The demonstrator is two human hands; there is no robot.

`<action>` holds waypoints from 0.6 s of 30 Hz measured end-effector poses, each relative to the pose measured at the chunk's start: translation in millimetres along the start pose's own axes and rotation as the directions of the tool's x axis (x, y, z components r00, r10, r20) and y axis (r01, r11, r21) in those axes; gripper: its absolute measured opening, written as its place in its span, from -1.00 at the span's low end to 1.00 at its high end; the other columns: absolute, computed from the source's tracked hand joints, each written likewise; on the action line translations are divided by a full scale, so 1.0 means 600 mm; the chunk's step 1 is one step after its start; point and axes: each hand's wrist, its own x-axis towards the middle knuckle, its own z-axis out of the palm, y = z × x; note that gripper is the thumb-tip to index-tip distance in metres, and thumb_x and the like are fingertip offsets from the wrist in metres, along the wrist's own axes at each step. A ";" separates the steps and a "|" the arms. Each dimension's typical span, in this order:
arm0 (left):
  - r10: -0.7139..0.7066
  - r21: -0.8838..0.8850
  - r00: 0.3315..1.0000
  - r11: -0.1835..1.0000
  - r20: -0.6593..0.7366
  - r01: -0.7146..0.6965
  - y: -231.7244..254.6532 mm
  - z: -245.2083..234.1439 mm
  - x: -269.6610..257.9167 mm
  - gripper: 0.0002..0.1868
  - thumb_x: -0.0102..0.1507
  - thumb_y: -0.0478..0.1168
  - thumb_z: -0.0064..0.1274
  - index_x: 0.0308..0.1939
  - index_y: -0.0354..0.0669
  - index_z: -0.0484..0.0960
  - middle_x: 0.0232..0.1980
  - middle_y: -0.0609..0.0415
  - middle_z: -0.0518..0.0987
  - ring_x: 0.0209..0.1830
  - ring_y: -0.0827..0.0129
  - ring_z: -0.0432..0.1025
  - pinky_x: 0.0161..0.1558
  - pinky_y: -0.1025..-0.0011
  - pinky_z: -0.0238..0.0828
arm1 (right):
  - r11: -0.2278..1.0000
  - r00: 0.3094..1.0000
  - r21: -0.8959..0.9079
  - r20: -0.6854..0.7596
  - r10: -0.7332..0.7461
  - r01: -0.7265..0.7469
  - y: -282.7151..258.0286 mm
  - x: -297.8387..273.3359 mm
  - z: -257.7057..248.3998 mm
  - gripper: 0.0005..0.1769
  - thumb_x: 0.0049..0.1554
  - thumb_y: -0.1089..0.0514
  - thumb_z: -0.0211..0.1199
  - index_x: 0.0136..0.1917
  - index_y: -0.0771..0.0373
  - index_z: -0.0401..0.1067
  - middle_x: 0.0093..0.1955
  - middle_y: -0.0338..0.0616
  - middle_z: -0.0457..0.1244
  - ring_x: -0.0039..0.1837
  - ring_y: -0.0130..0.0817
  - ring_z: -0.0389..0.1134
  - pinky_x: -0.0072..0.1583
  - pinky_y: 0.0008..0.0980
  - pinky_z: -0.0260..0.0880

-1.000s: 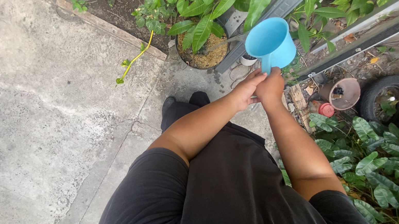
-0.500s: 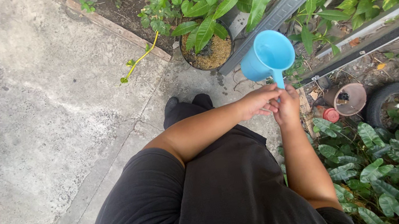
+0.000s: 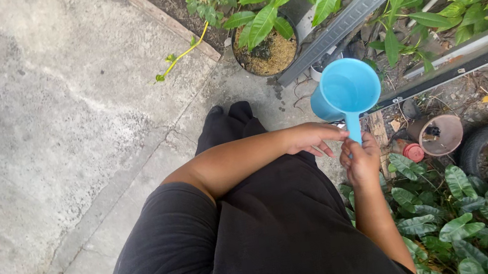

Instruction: The person carries a blue scoop, refills it with water from a white bucket, and waters different potted plants in an outdoor area.

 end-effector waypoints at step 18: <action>0.163 -0.335 0.915 0.895 -0.370 -0.295 -0.121 -0.046 -0.106 -0.24 0.29 0.32 -0.18 0.43 -0.03 0.37 0.46 0.14 0.33 0.05 0.32 0.42 0.21 0.24 0.35 | 0.972 0.935 -0.219 0.320 0.151 -0.082 0.086 0.075 0.081 -0.83 0.14 0.39 0.06 0.04 0.35 0.23 -0.36 -0.15 0.15 -0.52 -0.57 0.02 -0.49 -0.54 -0.07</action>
